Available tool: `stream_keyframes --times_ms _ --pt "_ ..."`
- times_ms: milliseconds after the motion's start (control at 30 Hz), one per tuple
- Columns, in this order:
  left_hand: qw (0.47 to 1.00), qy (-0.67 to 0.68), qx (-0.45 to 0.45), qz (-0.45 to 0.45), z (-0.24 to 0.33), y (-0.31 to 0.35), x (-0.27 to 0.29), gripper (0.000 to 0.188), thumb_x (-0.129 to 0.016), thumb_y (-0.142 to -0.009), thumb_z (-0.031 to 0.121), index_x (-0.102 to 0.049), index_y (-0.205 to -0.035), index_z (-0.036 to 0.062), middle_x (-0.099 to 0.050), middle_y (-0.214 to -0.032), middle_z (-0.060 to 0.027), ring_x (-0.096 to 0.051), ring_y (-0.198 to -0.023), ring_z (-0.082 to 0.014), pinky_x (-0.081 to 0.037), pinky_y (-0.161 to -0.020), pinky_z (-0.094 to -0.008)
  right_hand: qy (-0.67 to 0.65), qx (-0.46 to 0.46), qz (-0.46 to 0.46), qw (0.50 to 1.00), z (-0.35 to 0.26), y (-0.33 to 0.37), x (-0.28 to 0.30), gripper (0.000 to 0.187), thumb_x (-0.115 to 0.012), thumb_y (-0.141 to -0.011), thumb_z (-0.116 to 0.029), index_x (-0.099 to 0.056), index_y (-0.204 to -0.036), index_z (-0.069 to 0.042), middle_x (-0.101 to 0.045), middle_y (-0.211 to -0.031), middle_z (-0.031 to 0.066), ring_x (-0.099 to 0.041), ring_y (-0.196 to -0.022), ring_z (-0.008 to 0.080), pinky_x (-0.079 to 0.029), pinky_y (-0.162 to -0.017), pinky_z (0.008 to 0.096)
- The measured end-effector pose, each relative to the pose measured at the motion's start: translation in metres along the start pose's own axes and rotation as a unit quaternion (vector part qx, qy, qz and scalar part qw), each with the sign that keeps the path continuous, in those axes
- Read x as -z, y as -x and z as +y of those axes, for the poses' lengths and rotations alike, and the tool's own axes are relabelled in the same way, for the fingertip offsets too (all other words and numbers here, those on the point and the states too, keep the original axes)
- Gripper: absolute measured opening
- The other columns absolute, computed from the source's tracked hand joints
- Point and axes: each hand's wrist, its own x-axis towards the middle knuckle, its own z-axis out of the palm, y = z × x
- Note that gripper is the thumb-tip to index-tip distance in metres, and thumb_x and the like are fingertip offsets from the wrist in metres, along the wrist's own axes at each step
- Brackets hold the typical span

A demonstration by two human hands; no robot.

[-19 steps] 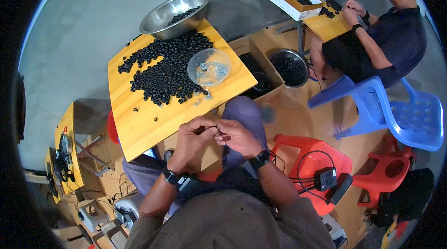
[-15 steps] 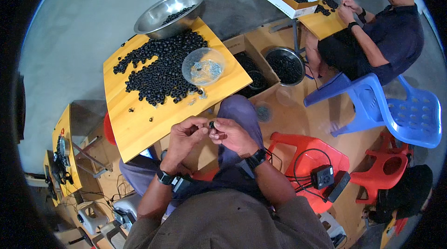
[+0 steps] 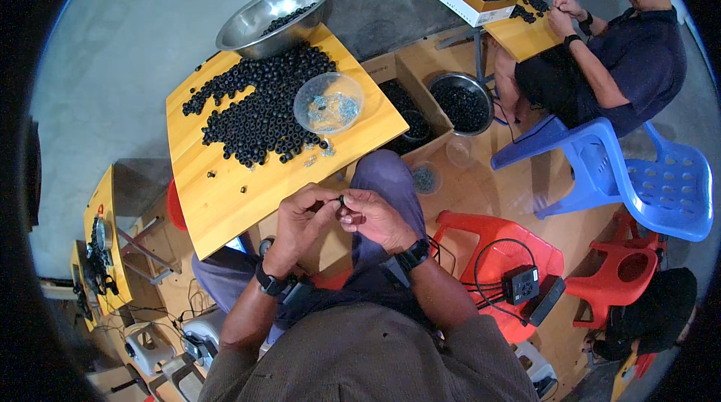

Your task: Manually sorting and assembling small black plastic and rubber components at a workstation.

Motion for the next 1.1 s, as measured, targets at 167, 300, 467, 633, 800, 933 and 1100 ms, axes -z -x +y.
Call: stream_keyframes --times_ms 167,300,467,633,800,933,1100 --pt "0.997 0.04 0.06 0.023 -0.002 0.004 -0.001 0.013 -0.069 -0.094 0.0 -0.07 -0.106 -0.0023 -0.072 -0.093 -0.0057 -0.069 -0.082 -0.0116 -0.055 -0.072 -0.0247 0.011 -0.019 0.018 1.0 0.0 0.0 -0.019 0.02 -0.059 -0.103 -0.023 -0.066 -0.106 -0.005 -0.06 -0.086 -0.0008 -0.053 -0.075 0.0084 -0.041 -0.066 0.0238" --pt "0.955 0.23 0.185 -0.02 -0.009 0.004 0.008 0.016 -0.071 -0.093 0.004 -0.069 -0.106 -0.0036 -0.073 -0.091 -0.0077 -0.071 -0.082 -0.0114 -0.055 -0.067 -0.0237 0.073 -0.014 -0.033 0.997 -0.005 0.007 -0.015 0.018 -0.06 -0.101 -0.021 -0.066 -0.106 -0.005 -0.06 -0.087 -0.0001 -0.053 -0.075 0.0093 -0.041 -0.066 0.0244" --pt "0.985 0.06 0.158 0.034 0.0 0.018 0.026 0.018 -0.072 -0.092 0.006 -0.071 -0.108 0.0002 -0.072 -0.087 -0.0015 -0.065 -0.076 -0.0059 -0.05 -0.066 -0.0207 0.086 -0.035 -0.014 0.996 0.001 0.003 -0.01 0.026 -0.063 -0.1 -0.026 -0.065 -0.106 -0.001 -0.058 -0.086 0.0007 -0.051 -0.074 0.009 -0.041 -0.065 0.0242" --pt "0.89 -0.365 0.041 0.27 -0.035 0.029 0.11 0.027 -0.082 -0.079 0.009 -0.072 -0.102 0.0002 -0.065 -0.08 -0.0069 -0.058 -0.063 -0.0133 -0.049 -0.058 -0.0285 0.052 0.002 -0.061 0.997 0.0 -0.003 -0.004 0.031 -0.063 -0.099 -0.03 -0.064 -0.105 0.0 -0.055 -0.085 0.0005 -0.049 -0.074 0.0087 -0.041 -0.064 0.024" --pt "0.842 -0.459 0.063 0.276 -0.05 0.031 0.134 0.02 -0.078 -0.078 0.013 -0.072 -0.094 0.0018 -0.065 -0.082 -0.0134 -0.066 -0.07 -0.0292 -0.054 -0.066 -0.0406 0.055 0.006 -0.064 0.996 0.001 -0.005 -0.007 0.032 -0.064 -0.099 -0.031 -0.063 -0.104 0.001 -0.055 -0.085 0.0007 -0.049 -0.075 0.0089 -0.041 -0.065 0.0242" --pt "0.858 -0.44 0.064 0.258 -0.062 0.033 0.134 0.014 -0.075 -0.081 0.011 -0.071 -0.09 0.0008 -0.065 -0.082 -0.0135 -0.067 -0.072 -0.0298 -0.055 -0.067 -0.04 0.051 0.004 -0.06 0.997 0.004 -0.004 -0.007 0.031 -0.064 -0.099 -0.03 -0.063 -0.103 0.001 -0.055 -0.086 0.0017 -0.049 -0.076 0.0097 -0.041 -0.066 0.0247" --pt "0.931 -0.306 0.034 0.198 -0.015 0.036 0.1 0.011 -0.072 -0.083 0.005 -0.072 -0.093 -0.0002 -0.068 -0.085 -0.0142 -0.068 -0.069 -0.0287 -0.055 -0.065 -0.0363 0.058 0.003 -0.007 0.998 0.012 -0.002 -0.022 0.027 -0.063 -0.099 -0.027 -0.063 -0.104 0.0 -0.056 -0.087 0.0027 -0.05 -0.077 0.0108 -0.042 -0.067 0.0255"
